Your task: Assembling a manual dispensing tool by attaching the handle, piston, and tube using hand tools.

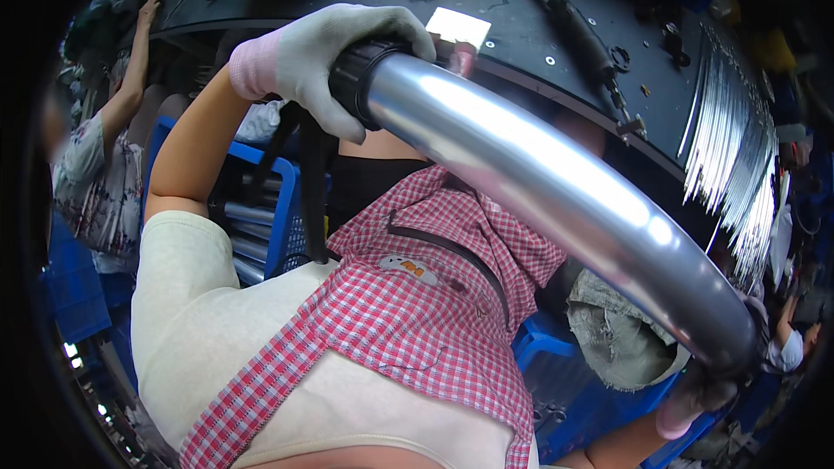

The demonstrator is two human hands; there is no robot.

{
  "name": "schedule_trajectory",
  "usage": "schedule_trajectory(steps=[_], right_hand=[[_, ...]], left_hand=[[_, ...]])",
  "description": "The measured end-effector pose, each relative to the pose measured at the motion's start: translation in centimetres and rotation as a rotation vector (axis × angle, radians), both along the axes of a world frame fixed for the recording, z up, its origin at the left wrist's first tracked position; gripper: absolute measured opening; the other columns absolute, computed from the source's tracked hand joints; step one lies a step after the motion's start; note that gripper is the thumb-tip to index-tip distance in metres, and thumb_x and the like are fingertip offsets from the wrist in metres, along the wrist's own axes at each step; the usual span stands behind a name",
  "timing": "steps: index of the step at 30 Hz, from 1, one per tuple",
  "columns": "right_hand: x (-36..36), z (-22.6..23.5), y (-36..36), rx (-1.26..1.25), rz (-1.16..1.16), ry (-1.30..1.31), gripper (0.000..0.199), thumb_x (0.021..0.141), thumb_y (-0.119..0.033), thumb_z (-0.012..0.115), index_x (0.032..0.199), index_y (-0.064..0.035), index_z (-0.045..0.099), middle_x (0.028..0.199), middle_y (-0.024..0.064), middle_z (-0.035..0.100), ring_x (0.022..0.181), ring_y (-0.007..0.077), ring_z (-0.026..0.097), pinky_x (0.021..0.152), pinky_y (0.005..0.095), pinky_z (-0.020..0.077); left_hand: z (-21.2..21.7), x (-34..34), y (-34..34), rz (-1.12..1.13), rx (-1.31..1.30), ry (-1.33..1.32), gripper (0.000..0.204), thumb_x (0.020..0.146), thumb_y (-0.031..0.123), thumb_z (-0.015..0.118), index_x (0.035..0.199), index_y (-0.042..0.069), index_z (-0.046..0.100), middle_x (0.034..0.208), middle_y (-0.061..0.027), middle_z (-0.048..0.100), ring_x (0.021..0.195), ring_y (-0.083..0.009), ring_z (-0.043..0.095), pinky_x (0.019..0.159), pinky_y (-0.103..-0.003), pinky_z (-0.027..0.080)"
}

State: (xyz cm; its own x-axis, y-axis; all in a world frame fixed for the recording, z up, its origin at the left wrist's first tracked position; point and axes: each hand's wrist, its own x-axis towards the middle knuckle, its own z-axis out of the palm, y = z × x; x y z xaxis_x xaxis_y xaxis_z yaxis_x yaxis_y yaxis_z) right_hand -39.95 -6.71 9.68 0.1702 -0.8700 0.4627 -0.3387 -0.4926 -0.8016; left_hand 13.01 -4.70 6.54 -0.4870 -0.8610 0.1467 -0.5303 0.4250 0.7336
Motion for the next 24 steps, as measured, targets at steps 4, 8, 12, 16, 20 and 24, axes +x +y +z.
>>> schedule_trajectory(steps=[4,8,12,16,20,24], right_hand=[[5.5,5.8,-4.5,-0.901,0.052,0.561,0.085,0.090,-0.068,0.033,0.114,0.0110,0.053,0.116,0.0272,0.057,0.095,0.0351,0.061,0.075,0.0421,0.0519],[12.7,3.1,-6.3,-0.650,0.486,0.538,0.068,0.085,-0.052,0.047,0.122,0.0051,0.048,0.123,0.0237,0.054,0.104,0.0331,0.057,0.086,0.0441,0.0453],[21.3,0.1,-4.4,-0.454,0.914,0.583,0.064,0.080,-0.036,0.061,0.131,-0.0009,0.044,0.130,0.0203,0.050,0.112,0.0312,0.052,0.097,0.0461,0.0388],[34.8,-5.6,8.9,-0.305,1.553,0.077,0.048,0.064,-0.018,0.078,0.107,-0.0043,0.062,0.111,0.0193,0.056,0.105,0.0369,0.058,0.091,0.0463,0.0484],[41.7,-10.8,19.4,-0.723,1.960,0.145,0.025,0.069,-0.021,0.071,0.091,-0.0110,0.065,0.100,0.0047,0.058,0.104,0.0271,0.058,0.077,0.0417,0.0534],[42.1,-15.7,25.3,-1.065,2.178,0.466,0.015,0.078,-0.022,0.062,0.089,-0.0127,0.066,0.103,0.0025,0.059,0.105,0.0222,0.057,0.078,0.0382,0.0520]], left_hand=[[2.2,-0.2,5.4,0.305,-0.648,-0.276,0.073,0.055,0.024,0.086,0.116,0.005,0.053,0.117,-0.0168,0.058,0.107,-0.0335,0.058,0.093,-0.038,0.045],[2.4,2.7,10.5,0.507,-1.144,-0.273,0.064,0.055,0.025,0.083,0.109,0.012,0.051,0.093,-0.0060,0.061,0.084,-0.0270,0.062,0.079,-0.040,0.046],[-3.1,4.0,22.1,1.458,-1.201,-0.698,0.056,0.069,0.026,0.076,0.116,0.014,0.049,0.122,-0.0114,0.056,0.115,-0.0263,0.052,0.107,-0.044,0.029],[-12.0,0.6,31.7,1.968,-1.115,0.308,0.049,0.081,0.018,0.063,0.124,0.002,0.048,0.126,-0.0137,0.053,0.117,-0.0282,0.051,0.102,-0.037,0.040],[-17.3,1.9,39.2,2.256,-0.429,1.576,0.023,0.090,0.017,0.063,0.109,0.005,0.057,0.103,-0.0079,0.064,0.092,-0.0194,0.062,0.077,-0.037,0.054],[-28.6,2.4,47.3,2.164,0.147,1.666,0.007,0.084,0.012,0.068,0.089,0.007,0.066,0.078,-0.0029,0.065,0.067,-0.0160,0.062,0.063,-0.031,0.052]])
